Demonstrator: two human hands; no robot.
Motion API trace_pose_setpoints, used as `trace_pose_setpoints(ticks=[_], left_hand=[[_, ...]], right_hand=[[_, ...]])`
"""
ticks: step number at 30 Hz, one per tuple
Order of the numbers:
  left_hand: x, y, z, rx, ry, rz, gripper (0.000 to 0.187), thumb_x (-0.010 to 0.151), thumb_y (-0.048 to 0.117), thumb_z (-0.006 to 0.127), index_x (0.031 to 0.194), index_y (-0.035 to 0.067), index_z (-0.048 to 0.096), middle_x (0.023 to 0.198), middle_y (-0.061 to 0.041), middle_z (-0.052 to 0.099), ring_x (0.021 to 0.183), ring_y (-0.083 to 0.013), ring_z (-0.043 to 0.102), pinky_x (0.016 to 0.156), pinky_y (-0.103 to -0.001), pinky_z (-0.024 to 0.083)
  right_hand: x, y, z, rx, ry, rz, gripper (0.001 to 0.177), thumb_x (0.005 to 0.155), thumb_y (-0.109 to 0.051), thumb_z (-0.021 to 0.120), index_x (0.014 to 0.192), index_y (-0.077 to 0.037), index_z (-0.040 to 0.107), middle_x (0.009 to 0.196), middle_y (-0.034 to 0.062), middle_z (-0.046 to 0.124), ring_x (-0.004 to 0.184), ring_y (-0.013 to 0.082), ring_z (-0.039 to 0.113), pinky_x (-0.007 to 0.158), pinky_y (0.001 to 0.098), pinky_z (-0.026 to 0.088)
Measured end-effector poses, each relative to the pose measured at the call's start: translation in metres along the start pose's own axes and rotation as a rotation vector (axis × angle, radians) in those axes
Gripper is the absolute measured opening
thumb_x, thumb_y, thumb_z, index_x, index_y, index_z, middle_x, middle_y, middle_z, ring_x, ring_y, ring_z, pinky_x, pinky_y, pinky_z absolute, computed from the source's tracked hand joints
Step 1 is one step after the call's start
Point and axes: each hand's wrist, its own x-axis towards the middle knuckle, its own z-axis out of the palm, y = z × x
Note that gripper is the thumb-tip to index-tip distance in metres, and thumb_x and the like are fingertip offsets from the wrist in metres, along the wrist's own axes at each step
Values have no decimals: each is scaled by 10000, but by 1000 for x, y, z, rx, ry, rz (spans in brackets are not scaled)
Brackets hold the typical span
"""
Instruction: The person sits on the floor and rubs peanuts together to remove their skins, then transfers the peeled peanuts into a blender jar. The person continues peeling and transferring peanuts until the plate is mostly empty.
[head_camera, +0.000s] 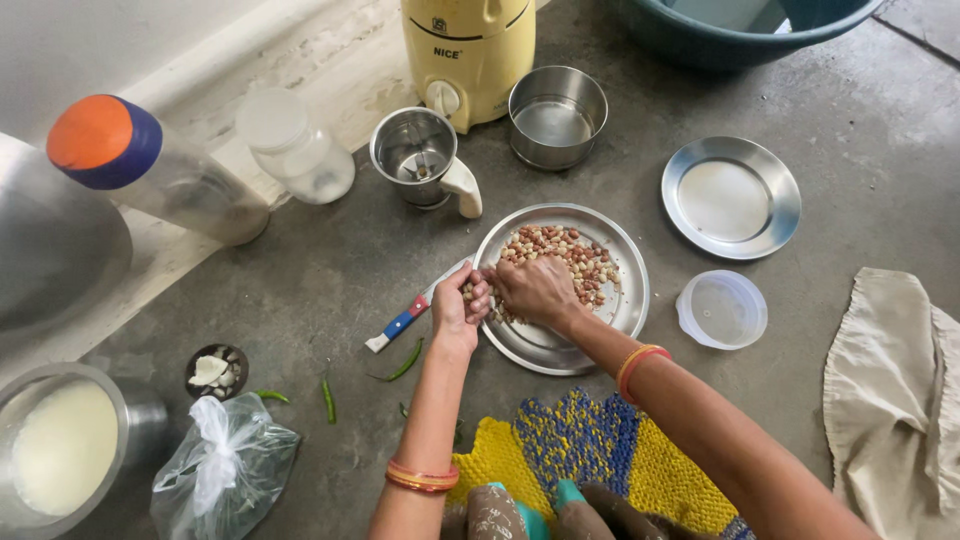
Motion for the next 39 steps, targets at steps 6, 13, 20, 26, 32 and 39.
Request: trace_pose_setpoints(ticks=[6,13,20,26,32,39], left_hand=[[-6,0,3,61,69,23,312,1029,272,527,772,94,512,589,-9,492,412,-75,375,335,-218,206],[7,1,-5,239,219,164,231,1016,216,526,975,25,648,693,-10,623,515,-63,487,399,-194,299],[26,40,4,472,402,447,254,932,256,737,1034,27,772,825,72,728,607,-34,443,545,-220,350],[42,56,19,1067,709,688,418,672,295,916,1056,166,810,674,-31,676,608,-134,579,598,-354,464],[54,48,21,1229,708,821,225,705,258,890,892,148,832,798,-26,746,647,-145,676,566,-351,478],[15,49,41,984,495,647,236,857,292,836,913,64,810,708,-81,699,649,-133,603,633,-296,462]], right_hand=[[-23,-13,-18,-3,-149,203,480,960,-366,563,550,-133,647,555,34,545,517,228,489,644,446,427],[-57,13,-57,366,-139,182,451,813,-538,616,889,-142,818,1279,105,623,1269,289,452,1086,609,293],[-20,52,-66,615,4,493,595,750,-676,674,1161,-247,704,1477,104,440,1421,313,317,1099,621,320],[-1,15,-34,151,8,14,435,832,-559,740,1099,-218,695,1334,94,541,1317,296,426,1043,528,397],[-7,23,-5,111,43,-35,215,1028,-261,630,1030,-47,615,1089,125,588,933,254,611,767,429,532],[-6,40,19,49,-16,34,206,1039,-204,565,931,-30,588,728,80,645,502,186,565,454,387,464]])
